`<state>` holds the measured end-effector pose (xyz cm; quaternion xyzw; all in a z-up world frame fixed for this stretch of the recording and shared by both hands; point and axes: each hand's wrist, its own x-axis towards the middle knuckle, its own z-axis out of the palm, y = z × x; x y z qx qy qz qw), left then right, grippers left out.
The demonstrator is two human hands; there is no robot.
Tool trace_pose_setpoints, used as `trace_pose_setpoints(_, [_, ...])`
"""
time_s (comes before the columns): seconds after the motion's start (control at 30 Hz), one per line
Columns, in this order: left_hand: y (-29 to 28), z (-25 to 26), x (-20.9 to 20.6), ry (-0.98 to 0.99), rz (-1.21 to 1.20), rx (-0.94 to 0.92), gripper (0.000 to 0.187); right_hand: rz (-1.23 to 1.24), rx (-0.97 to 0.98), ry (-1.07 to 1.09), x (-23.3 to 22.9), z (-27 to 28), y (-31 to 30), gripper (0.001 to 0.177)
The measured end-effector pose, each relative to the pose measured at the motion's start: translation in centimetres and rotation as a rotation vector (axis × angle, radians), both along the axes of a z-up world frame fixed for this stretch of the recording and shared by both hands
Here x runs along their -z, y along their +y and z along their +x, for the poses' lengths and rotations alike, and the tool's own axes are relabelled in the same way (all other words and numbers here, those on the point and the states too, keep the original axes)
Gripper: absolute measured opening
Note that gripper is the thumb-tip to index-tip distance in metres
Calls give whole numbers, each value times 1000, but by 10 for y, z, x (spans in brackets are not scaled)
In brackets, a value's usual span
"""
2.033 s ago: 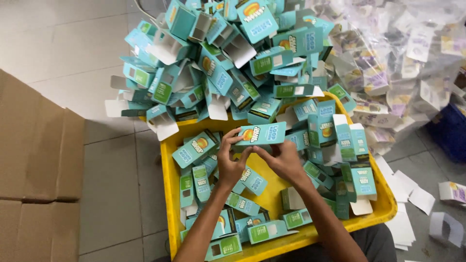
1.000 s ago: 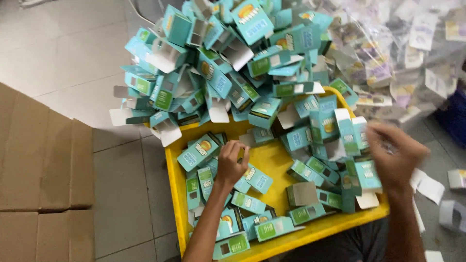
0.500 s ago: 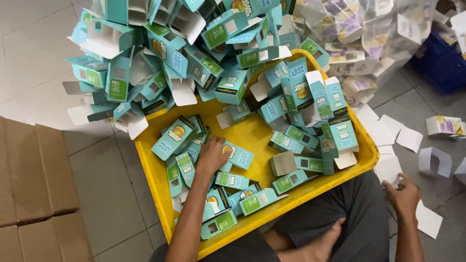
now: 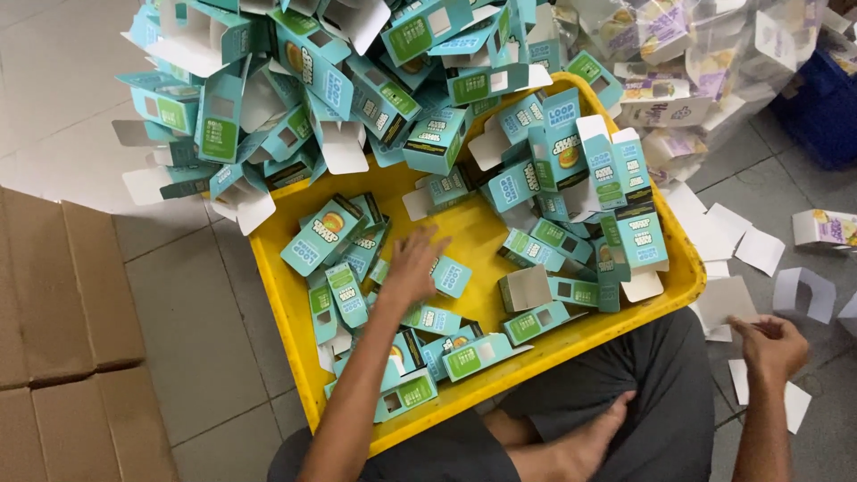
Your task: The person takes flat white paper inserts and folds them before placing them inside small green cardboard product boxes.
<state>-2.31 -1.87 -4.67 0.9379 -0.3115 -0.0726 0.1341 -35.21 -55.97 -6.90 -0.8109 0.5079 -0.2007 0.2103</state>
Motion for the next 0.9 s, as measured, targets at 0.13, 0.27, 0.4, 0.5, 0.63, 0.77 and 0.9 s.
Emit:
trace_pose_setpoints(0.13, [-13,-9,8,22,149,123,105,292,-160,-320,-17,-4,-13,21])
trace_pose_setpoints(0.27, [-12,-9,8,50,130,97,90,402,-234,-545,-96,25,23,52])
trace_pose_setpoints(0.4, [-13,-8,2,-34,101,90,56,711,-417,-697,-167,65,74,40])
trace_pose_setpoints(0.5, [-10,-5,-15,-20,72,83,57,224,-793,-497,-113,102,67,26])
trace_pose_setpoints(0.63, [-2,2,-35,177,107,108,74,682,-942,-371,-171,196,182,24])
trace_pose_setpoints(0.77, [4,7,-48,105,107,153,79,1036,-1048,-388,-198,267,264,69])
trace_pose_setpoints(0.9, [5,6,-73,-14,51,189,51,1103,-1135,-357,-181,311,286,89])
